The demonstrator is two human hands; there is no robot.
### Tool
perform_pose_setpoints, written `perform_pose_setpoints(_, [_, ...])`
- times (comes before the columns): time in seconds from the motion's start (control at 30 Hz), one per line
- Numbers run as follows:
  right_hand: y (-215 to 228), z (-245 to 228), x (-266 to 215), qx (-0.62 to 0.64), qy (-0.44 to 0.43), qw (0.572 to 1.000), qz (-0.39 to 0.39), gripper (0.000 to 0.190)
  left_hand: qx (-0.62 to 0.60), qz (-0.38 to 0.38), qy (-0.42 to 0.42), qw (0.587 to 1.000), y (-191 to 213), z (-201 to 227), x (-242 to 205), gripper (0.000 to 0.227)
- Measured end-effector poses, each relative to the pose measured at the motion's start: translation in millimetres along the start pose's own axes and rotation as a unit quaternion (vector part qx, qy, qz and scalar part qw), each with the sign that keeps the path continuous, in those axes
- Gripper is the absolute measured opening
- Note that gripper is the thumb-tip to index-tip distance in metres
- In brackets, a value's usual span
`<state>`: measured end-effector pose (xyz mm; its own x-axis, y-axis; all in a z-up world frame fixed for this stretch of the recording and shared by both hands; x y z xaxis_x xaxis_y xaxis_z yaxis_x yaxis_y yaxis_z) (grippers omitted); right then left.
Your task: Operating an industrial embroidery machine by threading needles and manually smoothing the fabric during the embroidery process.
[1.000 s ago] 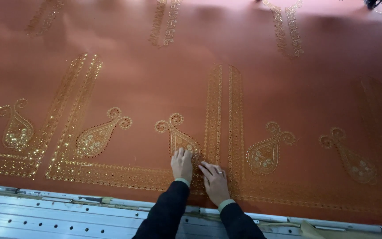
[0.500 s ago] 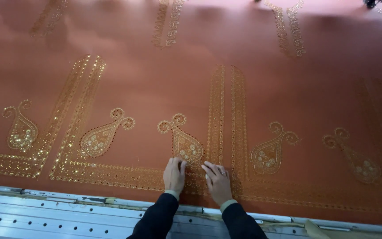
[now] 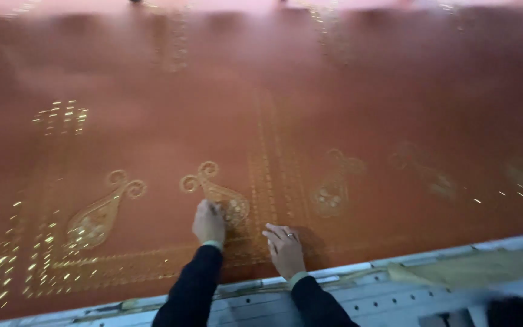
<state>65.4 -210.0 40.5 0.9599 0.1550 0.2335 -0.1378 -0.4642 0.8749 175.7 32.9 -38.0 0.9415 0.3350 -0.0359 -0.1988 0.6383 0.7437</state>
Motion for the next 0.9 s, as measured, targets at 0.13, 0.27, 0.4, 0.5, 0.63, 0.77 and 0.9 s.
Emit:
perform_pose_setpoints(0.13, [38.1,66.2,-29.7,-0.037,-0.173,0.979,0.105,0.023,-0.038,-0.083,-0.069,0.993,5.0,16.7,-34.8,0.012])
perform_pose_setpoints(0.27, [41.5,156.9,-59.8,-0.129,-0.349,0.927,0.055,0.022,0.092,-0.139,-0.136,0.977,-36.3,41.5,-70.4,0.020])
perform_pose_setpoints(0.4, [66.5,205.7,-54.0,-0.152,-0.379,0.912,0.032,0.027,0.105,-0.100,-0.384,0.912,-74.6,134.3,-114.2,0.020])
perform_pose_setpoints(0.5, [80.7,235.2,-48.7,-0.138,-0.372,0.918,0.016,0.031,0.010,-0.142,-0.463,0.875,-107.5,205.2,-141.9,0.016])
perform_pose_setpoints(0.63, [93.1,254.5,-55.2,-0.118,-0.315,0.941,-0.035,0.035,-0.059,-0.212,-0.545,0.809,-147.3,272.8,-165.6,0.004])
perform_pose_setpoints(0.77, [103.7,265.1,-51.5,-0.019,-0.271,0.962,-0.027,0.040,0.024,-0.256,-0.621,0.741,-177.2,291.8,-170.2,0.003])
perform_pose_setpoints(0.9, [109.1,267.8,-63.9,0.167,-0.316,0.933,0.032,0.043,-0.050,-0.241,-0.697,0.674,-190.5,282.5,-172.7,0.004])
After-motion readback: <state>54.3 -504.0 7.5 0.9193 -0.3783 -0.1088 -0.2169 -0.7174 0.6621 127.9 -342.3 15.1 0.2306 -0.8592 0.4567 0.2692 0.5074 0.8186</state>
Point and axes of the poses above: each hand's wrist, its own x-axis towards the middle knuckle, its own y-axis out of the back of the hand, z = x × y, the point moved 9 cm from there along x, towards the middle knuckle, and after that the axes turned 8 degrees about -x, right-handed, at the moved point
